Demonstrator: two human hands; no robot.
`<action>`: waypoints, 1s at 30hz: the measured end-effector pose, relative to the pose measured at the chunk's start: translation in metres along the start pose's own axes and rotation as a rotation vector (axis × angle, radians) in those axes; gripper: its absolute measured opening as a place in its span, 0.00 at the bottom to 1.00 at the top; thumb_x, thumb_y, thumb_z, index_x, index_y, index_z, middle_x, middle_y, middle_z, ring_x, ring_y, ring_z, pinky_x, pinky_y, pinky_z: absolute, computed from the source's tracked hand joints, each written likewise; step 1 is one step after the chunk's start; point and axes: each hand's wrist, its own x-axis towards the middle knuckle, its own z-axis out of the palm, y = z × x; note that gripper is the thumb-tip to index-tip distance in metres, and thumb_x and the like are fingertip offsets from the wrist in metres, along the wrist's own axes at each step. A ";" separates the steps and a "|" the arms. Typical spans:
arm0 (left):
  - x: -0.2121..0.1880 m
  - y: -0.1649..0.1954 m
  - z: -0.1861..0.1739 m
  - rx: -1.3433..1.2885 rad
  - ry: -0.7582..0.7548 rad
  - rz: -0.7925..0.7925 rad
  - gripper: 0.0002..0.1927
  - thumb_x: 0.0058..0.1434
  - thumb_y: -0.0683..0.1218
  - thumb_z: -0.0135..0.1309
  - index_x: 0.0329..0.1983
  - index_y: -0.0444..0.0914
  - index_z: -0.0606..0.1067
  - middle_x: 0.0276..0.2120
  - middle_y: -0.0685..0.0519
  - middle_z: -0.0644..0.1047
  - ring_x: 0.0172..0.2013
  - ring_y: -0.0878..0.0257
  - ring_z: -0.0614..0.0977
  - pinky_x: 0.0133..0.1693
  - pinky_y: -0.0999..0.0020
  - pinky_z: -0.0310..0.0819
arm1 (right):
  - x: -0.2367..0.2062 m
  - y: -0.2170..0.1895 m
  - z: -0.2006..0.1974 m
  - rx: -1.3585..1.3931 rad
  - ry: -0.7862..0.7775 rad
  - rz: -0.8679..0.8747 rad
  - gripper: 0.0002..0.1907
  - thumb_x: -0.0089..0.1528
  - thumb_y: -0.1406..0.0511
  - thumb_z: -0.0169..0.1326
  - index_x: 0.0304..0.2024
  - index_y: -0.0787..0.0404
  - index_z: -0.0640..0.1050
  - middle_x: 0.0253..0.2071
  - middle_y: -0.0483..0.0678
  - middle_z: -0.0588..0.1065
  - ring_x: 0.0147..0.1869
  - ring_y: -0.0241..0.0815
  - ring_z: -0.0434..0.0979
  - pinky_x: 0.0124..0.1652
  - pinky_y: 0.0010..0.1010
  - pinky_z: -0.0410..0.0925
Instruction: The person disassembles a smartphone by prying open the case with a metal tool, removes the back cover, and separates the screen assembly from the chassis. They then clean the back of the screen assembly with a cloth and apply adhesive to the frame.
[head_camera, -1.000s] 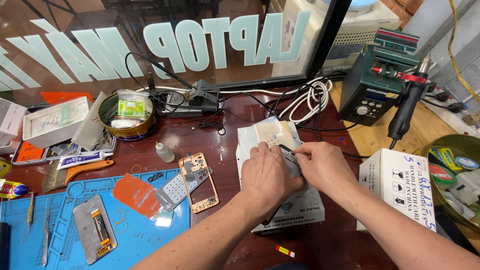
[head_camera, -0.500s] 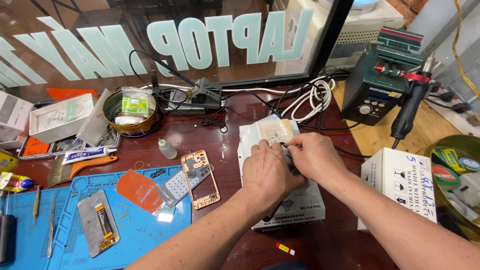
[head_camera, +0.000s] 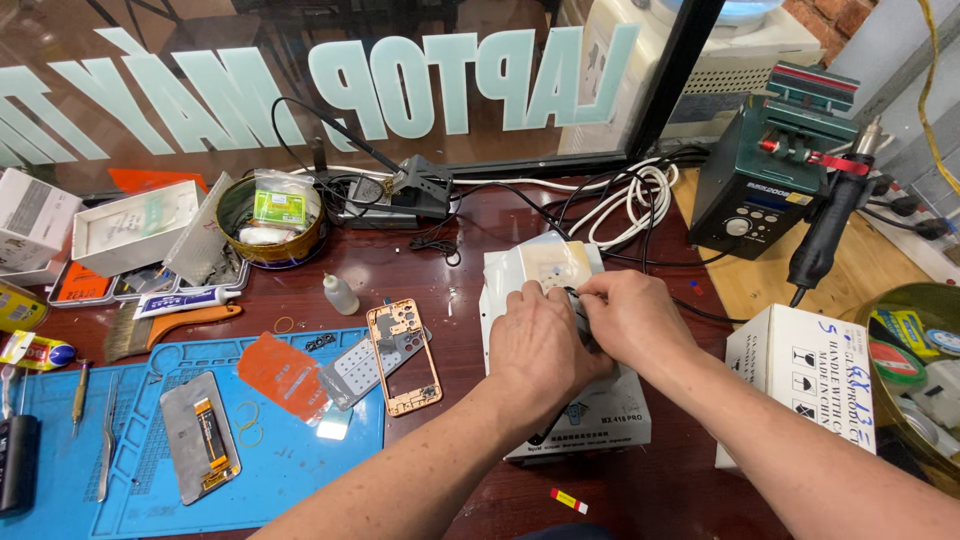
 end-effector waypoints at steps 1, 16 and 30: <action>0.000 0.000 -0.001 -0.004 0.002 -0.001 0.40 0.44 0.61 0.67 0.50 0.29 0.73 0.48 0.40 0.73 0.52 0.47 0.76 0.49 0.53 0.76 | 0.003 -0.003 0.002 -0.012 -0.003 -0.017 0.11 0.60 0.64 0.57 0.42 0.56 0.86 0.39 0.56 0.82 0.43 0.54 0.84 0.46 0.41 0.75; 0.000 -0.006 0.000 -0.017 0.020 -0.001 0.36 0.44 0.59 0.67 0.49 0.30 0.74 0.48 0.41 0.73 0.51 0.48 0.75 0.48 0.53 0.75 | 0.026 -0.003 -0.020 -0.205 -0.169 -0.369 0.11 0.60 0.62 0.57 0.43 0.55 0.85 0.41 0.53 0.83 0.46 0.54 0.83 0.47 0.40 0.74; 0.020 -0.012 0.005 -0.204 -0.065 -0.174 0.35 0.46 0.55 0.70 0.54 0.34 0.72 0.44 0.40 0.79 0.46 0.45 0.81 0.49 0.50 0.77 | 0.017 0.065 -0.017 0.128 -0.043 0.185 0.18 0.67 0.53 0.59 0.41 0.61 0.87 0.28 0.56 0.81 0.28 0.41 0.76 0.33 0.34 0.69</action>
